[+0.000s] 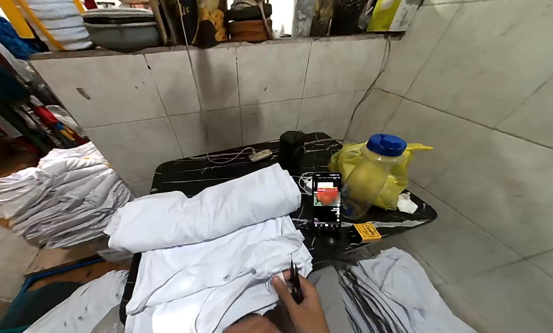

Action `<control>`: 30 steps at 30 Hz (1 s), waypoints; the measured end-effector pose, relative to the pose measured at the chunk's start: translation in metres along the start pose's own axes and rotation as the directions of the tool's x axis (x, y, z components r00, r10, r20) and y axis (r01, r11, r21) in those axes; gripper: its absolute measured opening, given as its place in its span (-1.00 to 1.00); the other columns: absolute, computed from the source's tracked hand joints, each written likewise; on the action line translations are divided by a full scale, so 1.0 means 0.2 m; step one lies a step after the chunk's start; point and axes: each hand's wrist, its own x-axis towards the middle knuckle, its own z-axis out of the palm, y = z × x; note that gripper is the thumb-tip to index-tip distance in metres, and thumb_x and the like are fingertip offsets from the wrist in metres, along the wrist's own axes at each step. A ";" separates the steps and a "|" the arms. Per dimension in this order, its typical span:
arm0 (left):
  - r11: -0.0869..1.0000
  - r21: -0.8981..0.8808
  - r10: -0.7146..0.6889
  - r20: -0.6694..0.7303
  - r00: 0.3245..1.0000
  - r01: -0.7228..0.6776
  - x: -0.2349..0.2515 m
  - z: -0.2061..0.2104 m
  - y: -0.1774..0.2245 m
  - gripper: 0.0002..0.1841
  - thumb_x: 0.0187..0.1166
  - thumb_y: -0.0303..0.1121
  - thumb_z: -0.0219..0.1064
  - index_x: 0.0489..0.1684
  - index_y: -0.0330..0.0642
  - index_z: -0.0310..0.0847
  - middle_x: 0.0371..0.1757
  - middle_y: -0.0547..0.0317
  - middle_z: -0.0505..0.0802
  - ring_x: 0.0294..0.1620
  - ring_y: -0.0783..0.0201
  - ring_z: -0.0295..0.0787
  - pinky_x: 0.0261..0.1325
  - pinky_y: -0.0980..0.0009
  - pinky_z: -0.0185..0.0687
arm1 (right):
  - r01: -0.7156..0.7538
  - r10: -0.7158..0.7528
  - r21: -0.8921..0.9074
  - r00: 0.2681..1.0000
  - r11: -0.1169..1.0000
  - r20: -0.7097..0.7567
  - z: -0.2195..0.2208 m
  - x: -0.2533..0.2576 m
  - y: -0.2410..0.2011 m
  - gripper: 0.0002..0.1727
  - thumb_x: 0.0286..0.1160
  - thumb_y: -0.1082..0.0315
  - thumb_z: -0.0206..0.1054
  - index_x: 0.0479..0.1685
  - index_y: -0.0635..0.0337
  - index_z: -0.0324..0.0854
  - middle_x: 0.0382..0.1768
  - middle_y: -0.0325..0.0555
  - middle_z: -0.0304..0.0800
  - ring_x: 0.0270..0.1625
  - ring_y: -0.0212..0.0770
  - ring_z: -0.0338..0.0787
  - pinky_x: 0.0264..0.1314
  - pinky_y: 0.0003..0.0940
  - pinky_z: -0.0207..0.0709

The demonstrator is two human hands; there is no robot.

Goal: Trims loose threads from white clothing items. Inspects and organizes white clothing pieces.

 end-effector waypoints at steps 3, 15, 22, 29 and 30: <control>0.987 0.130 -0.047 -0.315 0.948 0.092 0.08 -0.03 -0.05 -0.77 0.71 -0.42 0.24 -0.07 -0.30 0.86 -0.13 0.02 0.93 -0.04 0.20 0.88 0.20 0.25 0.75 | 0.146 -0.153 -0.262 0.988 0.954 -0.007 0.02 -0.01 0.02 -0.71 0.44 0.23 0.54 -0.21 0.32 0.68 -0.51 -0.22 0.61 -0.61 -0.50 0.38 -0.56 -0.55 0.28; 0.982 -0.170 0.001 -0.424 0.906 -0.081 0.21 0.10 -0.16 -0.74 0.43 -0.71 0.28 0.05 -0.50 0.65 0.07 -0.01 0.88 0.15 0.32 0.85 0.35 0.37 0.76 | 0.284 -0.235 -0.728 0.957 0.624 0.172 0.02 -0.06 -0.05 -0.74 0.30 0.51 0.38 -0.03 0.35 0.80 -0.13 0.18 0.76 -0.39 0.03 0.83 -0.41 -0.05 0.73; 0.918 0.364 0.024 -0.447 0.894 0.157 0.16 0.12 -0.18 -0.71 0.31 -0.51 0.25 -0.16 -0.24 0.91 -0.17 -0.06 0.84 -0.02 -0.08 0.77 0.16 0.05 0.66 | 0.276 -0.170 -0.757 0.961 0.592 0.217 0.04 -0.05 -0.07 -0.65 0.22 0.45 0.51 0.03 0.36 0.71 -0.25 0.13 0.85 -0.40 0.10 0.87 -0.39 0.09 0.71; 0.678 0.580 -0.107 -0.529 0.842 0.451 0.04 -0.10 -0.15 -0.62 0.33 -0.52 0.29 0.06 -0.01 0.91 0.05 -0.41 0.72 0.00 -0.44 0.62 -0.09 -0.27 0.44 | 0.241 0.126 -0.865 0.937 0.440 0.325 0.05 -0.02 -0.18 -0.42 0.37 0.48 0.37 0.50 0.07 0.57 -0.13 0.21 0.83 -0.31 0.24 0.86 -0.29 0.19 0.69; 0.666 0.591 -0.094 -0.539 0.837 0.455 0.02 -0.14 -0.16 -0.55 0.29 -0.53 0.30 0.15 0.04 0.89 0.09 -0.42 0.70 0.00 -0.43 0.60 -0.09 -0.25 0.41 | 0.259 0.158 -0.866 0.922 0.428 0.354 0.07 -0.02 -0.19 -0.42 0.38 0.49 0.35 0.50 0.06 0.57 -0.11 0.23 0.83 -0.30 0.26 0.86 -0.27 0.21 0.68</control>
